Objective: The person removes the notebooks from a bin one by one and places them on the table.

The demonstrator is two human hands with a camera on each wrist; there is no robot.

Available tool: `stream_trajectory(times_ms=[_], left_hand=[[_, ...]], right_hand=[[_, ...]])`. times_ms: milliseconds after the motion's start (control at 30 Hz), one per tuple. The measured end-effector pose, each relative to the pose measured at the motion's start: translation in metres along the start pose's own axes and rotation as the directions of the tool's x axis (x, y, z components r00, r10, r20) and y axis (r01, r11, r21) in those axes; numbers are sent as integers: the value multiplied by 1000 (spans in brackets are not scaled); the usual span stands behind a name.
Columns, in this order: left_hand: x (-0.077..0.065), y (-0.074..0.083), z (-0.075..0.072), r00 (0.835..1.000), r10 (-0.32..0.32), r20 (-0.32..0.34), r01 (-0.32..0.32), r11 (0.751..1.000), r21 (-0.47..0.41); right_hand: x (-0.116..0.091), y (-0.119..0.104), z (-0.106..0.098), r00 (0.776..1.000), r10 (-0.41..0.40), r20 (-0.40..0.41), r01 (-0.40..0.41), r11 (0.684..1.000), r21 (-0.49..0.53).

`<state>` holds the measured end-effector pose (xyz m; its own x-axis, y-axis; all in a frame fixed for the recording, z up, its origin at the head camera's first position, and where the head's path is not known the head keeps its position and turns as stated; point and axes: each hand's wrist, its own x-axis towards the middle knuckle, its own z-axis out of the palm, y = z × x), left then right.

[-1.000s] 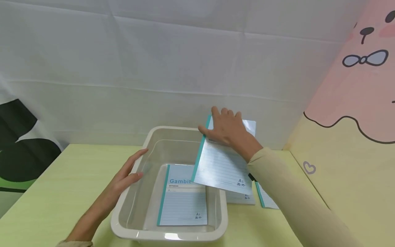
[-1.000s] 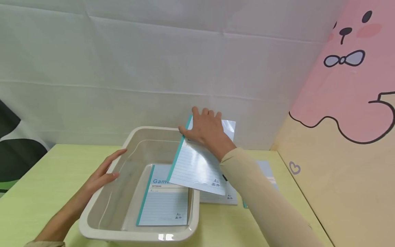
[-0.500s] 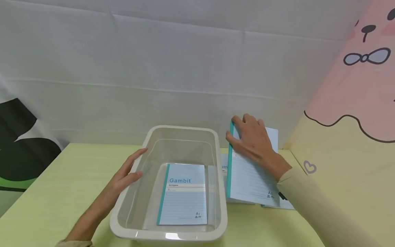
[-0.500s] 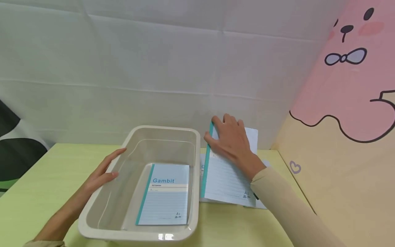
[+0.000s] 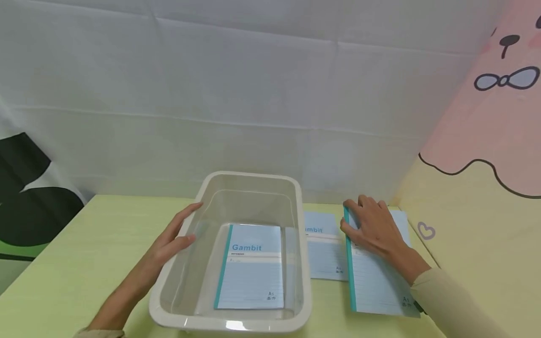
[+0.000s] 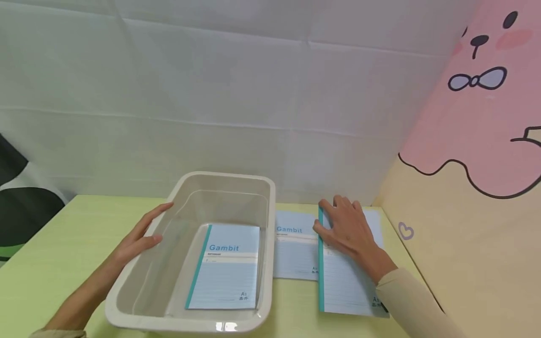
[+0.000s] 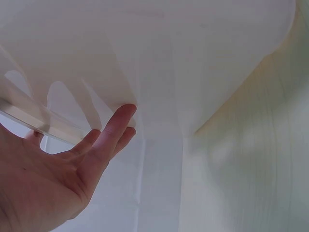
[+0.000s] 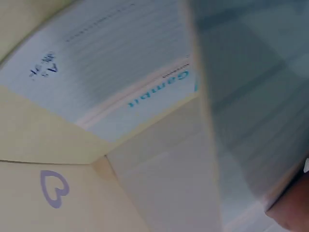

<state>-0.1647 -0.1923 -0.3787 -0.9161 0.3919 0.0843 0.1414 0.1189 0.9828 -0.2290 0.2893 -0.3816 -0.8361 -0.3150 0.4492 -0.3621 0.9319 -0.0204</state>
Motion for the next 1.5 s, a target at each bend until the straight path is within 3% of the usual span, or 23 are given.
stream_trajectory(times_ms=[400, 633, 1267, 1500], left_hand=[[-2, 1, 0, 1000, 3, -2, -3, 1000, -13], [-1, 2, 1, 1000, -3, -1, 3, 1000, -18], [-3, 1, 1, 1000, 2, -2, -2, 1000, -19], [-2, -2, 2, 1000, -6, 5, 6, 999, -35]], right_hand=[[-54, 34, 22, 995, -14, 104, 15, 1000, -11], [-79, 40, 34, 987, -15, 161, 16, 1000, -3], [-96, 37, 51, 972, 32, 233, -44, 998, 45], [-99, 38, 53, 976, 57, 210, -78, 993, 92]])
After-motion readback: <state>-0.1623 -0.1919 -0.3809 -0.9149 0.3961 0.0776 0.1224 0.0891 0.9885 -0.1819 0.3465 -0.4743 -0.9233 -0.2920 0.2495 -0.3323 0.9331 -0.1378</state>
